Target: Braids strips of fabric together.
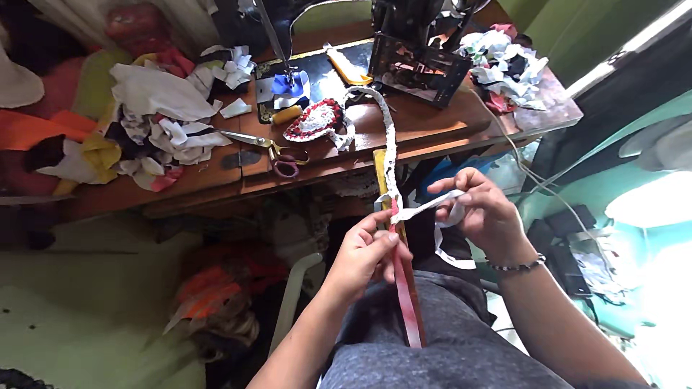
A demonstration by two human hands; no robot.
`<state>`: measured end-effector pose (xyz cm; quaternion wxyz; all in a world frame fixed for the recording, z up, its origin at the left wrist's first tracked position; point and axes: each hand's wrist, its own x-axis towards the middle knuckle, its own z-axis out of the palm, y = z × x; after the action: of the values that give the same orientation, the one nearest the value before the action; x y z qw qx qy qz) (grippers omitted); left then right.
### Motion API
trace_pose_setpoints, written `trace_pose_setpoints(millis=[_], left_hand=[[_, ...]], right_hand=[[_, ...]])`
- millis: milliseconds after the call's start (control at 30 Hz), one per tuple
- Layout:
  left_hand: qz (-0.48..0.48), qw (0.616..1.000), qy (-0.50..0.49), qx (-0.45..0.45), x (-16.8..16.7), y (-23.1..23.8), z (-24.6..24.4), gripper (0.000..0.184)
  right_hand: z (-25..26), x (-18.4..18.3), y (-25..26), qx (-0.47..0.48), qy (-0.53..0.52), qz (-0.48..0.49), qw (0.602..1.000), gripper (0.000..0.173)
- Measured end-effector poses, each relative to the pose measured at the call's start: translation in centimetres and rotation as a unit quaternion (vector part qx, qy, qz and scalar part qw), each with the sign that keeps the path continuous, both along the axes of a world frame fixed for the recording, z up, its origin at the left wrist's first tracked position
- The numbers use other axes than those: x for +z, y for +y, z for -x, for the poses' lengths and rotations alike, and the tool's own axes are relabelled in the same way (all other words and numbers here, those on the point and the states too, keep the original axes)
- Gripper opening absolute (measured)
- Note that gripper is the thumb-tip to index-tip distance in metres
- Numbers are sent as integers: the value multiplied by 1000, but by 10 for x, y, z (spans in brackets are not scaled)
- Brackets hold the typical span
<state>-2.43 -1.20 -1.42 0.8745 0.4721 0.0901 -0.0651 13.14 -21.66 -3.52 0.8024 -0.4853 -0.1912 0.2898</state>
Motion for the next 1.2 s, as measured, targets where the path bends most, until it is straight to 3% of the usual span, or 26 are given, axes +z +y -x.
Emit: trace_pose_setpoints(millis=[100,267,500,700,1067,1200], left_hand=[[-14,1000,-4,21,4,0,-6,45],[22,1000,3,19,6,1,-11,46],[16,999,12,40,4,1,-14,43],[20,999,17,42,3,0,-14,45],[38,998,25,51,-2,6,-12,47],[21,998,28,58,-2,6,-13,46]], right_hand=[[6,-2,8,88,24,-5,996,28],[17,7,21,80,-95,162,979,44],[19,13,21,61,-239,229,942,15],[15,14,16,81,-274,253,925,13],[-12,10,24,-127,-220,274,928,15],[-9,7,24,-57,-130,177,974,13]])
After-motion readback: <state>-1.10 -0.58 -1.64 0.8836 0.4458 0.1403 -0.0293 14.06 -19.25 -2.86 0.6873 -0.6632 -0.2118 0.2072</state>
